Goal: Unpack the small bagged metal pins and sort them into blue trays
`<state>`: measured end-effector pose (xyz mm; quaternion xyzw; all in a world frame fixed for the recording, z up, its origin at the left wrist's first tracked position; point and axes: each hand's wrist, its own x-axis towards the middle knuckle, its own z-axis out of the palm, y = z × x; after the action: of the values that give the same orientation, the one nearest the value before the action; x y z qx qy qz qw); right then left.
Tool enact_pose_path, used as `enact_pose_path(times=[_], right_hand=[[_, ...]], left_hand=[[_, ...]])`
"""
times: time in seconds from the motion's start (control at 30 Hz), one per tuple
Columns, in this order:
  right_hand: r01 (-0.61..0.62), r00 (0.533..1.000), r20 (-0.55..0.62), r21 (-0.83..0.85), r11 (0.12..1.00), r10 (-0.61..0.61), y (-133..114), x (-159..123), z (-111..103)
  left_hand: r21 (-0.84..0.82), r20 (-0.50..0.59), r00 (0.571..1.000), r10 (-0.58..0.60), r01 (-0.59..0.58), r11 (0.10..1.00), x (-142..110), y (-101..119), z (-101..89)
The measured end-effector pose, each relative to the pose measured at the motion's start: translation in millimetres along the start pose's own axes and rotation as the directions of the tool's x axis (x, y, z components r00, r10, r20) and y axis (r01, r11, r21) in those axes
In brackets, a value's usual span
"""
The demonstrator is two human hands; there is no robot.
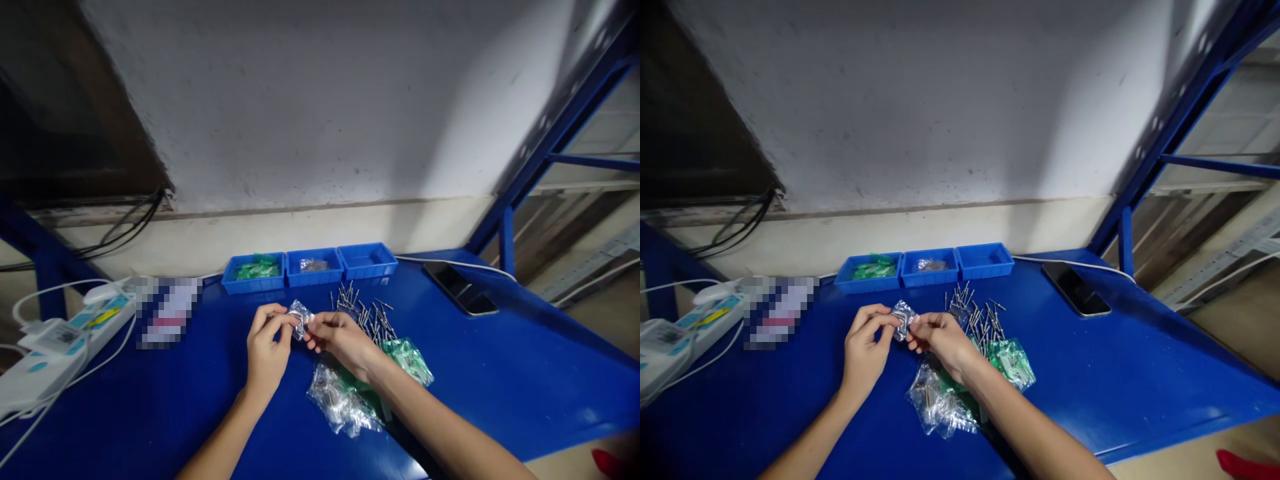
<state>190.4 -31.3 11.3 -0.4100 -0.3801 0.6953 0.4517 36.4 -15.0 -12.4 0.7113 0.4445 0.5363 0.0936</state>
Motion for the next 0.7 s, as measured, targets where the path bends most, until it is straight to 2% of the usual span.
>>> enact_pose_path(times=[0.07, 0.13, 0.27, 0.4, 0.53, 0.6, 0.7], right_hand=[[-0.022, 1.0, 0.014, 0.013, 1.0, 0.022, -0.9, -0.8, 0.0], [-0.002, 1.0, -0.02, -0.074, 0.997, 0.001, 0.1, 0.7, -2.6], [0.13, 0.98, -0.101, -0.314, 0.941, -0.169, 3.8, 7.0, -9.9], [0.209, 0.965, -0.072, -0.379, 0.901, -0.254, 4.2, 9.4, -12.2], [0.217, 0.97, -0.02, -0.38, 0.899, -0.243, 3.7, 7.2, -10.8], [0.22, 0.97, -0.011, -0.373, 0.901, -0.242, 4.7, 6.8, -11.0], [0.257, 0.951, -0.06, -0.39, 0.884, -0.302, 6.3, 7.8, -13.7]], left_hand=[[-0.015, 0.01, 1.0, -0.011, 0.012, 1.0, 0.0, 0.9, -0.6], [-0.042, 0.056, 0.998, -0.028, 0.03, 0.999, -0.7, 1.1, -0.8], [-0.155, 0.176, 0.98, -0.096, 0.124, 0.98, -1.6, 1.1, -1.8], [-0.323, 0.302, 0.934, -0.193, 0.291, 0.901, 0.2, 5.5, -4.3], [-0.367, 0.271, 0.922, -0.277, 0.365, 0.856, 2.6, 11.3, -6.3], [-0.354, 0.262, 0.929, -0.263, 0.346, 0.869, 2.7, 12.3, -6.9], [-0.34, 0.293, 0.929, -0.226, 0.322, 0.883, 1.2, 11.7, -6.9]])
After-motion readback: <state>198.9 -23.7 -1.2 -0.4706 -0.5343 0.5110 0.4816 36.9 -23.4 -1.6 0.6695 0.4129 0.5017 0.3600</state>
